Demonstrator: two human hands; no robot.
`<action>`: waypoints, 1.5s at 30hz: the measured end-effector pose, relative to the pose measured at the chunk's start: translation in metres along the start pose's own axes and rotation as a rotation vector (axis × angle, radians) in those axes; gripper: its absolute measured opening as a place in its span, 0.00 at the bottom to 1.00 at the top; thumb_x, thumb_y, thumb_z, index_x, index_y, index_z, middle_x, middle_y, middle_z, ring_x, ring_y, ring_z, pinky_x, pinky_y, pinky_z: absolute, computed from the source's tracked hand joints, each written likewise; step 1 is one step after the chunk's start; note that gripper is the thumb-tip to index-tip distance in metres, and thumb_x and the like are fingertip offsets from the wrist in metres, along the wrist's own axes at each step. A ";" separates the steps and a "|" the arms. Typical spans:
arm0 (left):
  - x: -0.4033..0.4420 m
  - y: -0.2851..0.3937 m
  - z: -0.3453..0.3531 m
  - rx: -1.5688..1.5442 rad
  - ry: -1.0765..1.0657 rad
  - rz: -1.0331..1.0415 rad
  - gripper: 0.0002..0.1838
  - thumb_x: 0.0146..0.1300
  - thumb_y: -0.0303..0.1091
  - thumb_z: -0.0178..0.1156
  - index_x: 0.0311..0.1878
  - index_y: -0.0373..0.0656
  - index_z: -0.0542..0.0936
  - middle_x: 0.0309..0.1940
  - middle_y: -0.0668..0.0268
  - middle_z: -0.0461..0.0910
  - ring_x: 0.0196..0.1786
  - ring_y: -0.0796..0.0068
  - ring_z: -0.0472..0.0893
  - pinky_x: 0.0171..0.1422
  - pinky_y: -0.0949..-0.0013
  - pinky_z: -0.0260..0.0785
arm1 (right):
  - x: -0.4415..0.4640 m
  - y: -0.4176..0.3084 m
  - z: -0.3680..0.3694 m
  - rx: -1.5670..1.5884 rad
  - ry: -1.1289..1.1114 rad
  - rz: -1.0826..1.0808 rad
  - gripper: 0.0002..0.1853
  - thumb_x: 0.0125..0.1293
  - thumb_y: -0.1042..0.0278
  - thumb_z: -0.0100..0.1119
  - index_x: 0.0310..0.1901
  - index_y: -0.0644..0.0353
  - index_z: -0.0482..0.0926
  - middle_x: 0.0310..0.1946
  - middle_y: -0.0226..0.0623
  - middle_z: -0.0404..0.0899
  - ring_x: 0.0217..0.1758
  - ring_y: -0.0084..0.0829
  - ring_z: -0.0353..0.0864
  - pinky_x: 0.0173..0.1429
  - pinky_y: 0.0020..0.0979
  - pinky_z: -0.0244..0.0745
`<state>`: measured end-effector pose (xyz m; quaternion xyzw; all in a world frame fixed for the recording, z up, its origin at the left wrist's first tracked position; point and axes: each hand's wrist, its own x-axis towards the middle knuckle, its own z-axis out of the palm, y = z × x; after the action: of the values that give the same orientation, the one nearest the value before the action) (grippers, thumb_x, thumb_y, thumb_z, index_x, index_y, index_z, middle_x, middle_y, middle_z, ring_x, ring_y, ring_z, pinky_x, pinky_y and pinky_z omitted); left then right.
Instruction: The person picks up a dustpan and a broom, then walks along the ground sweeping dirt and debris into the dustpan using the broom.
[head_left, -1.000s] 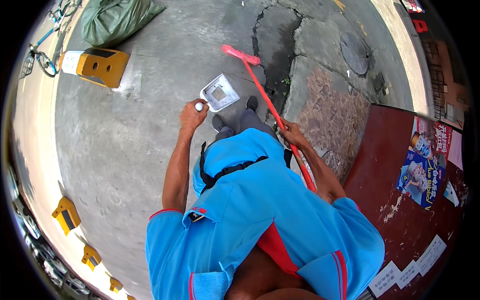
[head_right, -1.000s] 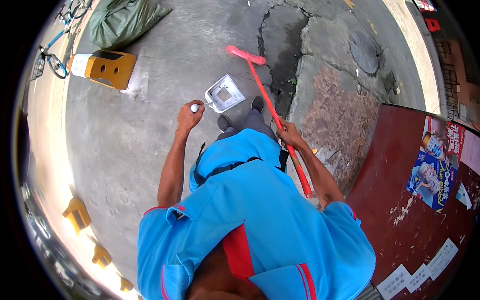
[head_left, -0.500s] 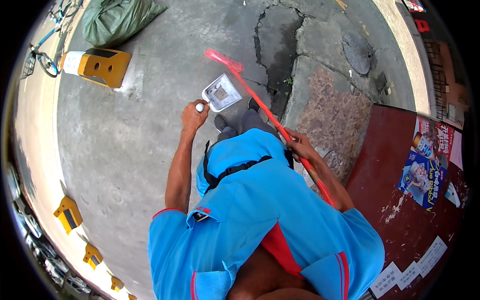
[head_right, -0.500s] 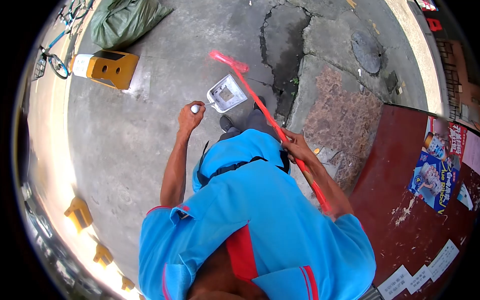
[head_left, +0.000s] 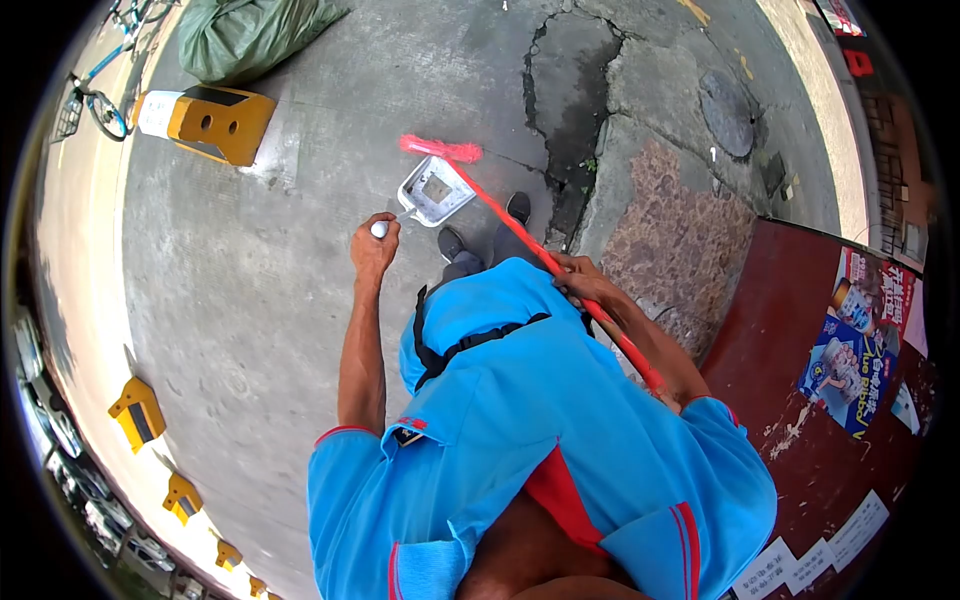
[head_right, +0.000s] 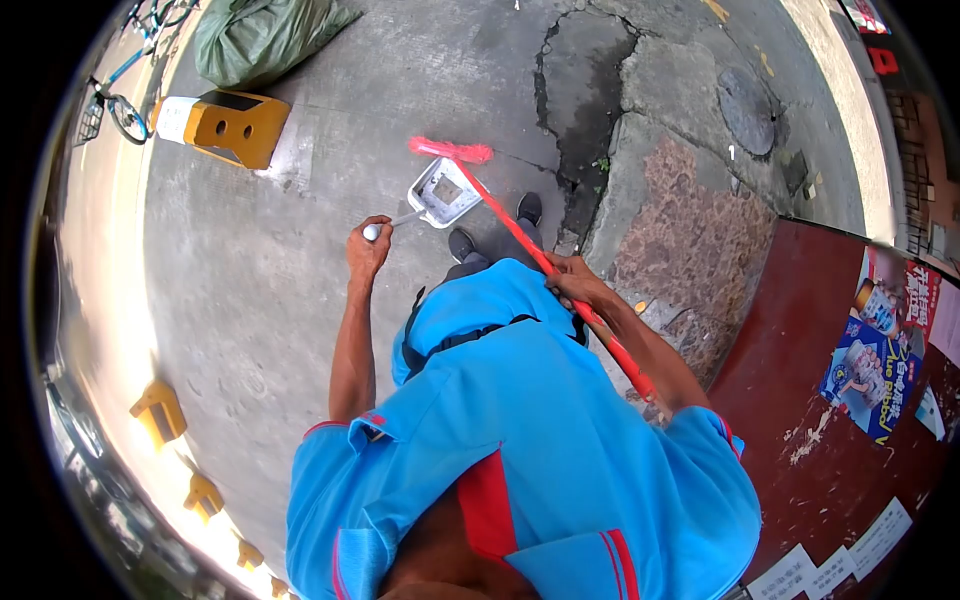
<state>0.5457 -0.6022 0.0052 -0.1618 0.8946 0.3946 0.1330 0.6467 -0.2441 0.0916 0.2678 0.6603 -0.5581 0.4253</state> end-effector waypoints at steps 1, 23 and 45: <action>0.000 -0.001 0.000 -0.001 -0.003 -0.003 0.11 0.52 0.42 0.62 0.37 0.51 0.85 0.25 0.57 0.82 0.31 0.60 0.83 0.37 0.61 0.72 | -0.015 -0.007 0.001 0.102 -0.032 0.080 0.35 0.57 0.76 0.51 0.70 0.57 0.60 0.14 0.27 0.67 0.10 0.19 0.65 0.14 0.25 0.60; 0.020 -0.036 0.001 -0.087 -0.155 0.090 0.11 0.55 0.38 0.61 0.39 0.46 0.85 0.20 0.64 0.79 0.26 0.74 0.78 0.33 0.68 0.70 | -0.040 0.036 0.018 0.253 0.108 0.101 0.37 0.57 0.76 0.52 0.71 0.61 0.55 0.19 0.29 0.71 0.11 0.19 0.65 0.15 0.24 0.60; 0.005 -0.019 -0.012 -0.017 -0.227 0.136 0.11 0.55 0.36 0.61 0.40 0.46 0.85 0.17 0.69 0.75 0.23 0.79 0.74 0.30 0.72 0.67 | 0.007 0.104 -0.028 0.272 0.377 0.014 0.37 0.58 0.75 0.49 0.72 0.54 0.55 0.17 0.27 0.66 0.10 0.21 0.64 0.13 0.27 0.62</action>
<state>0.5471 -0.6241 -0.0009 -0.0562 0.8794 0.4260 0.2050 0.7219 -0.1935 0.0336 0.4266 0.6450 -0.5791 0.2581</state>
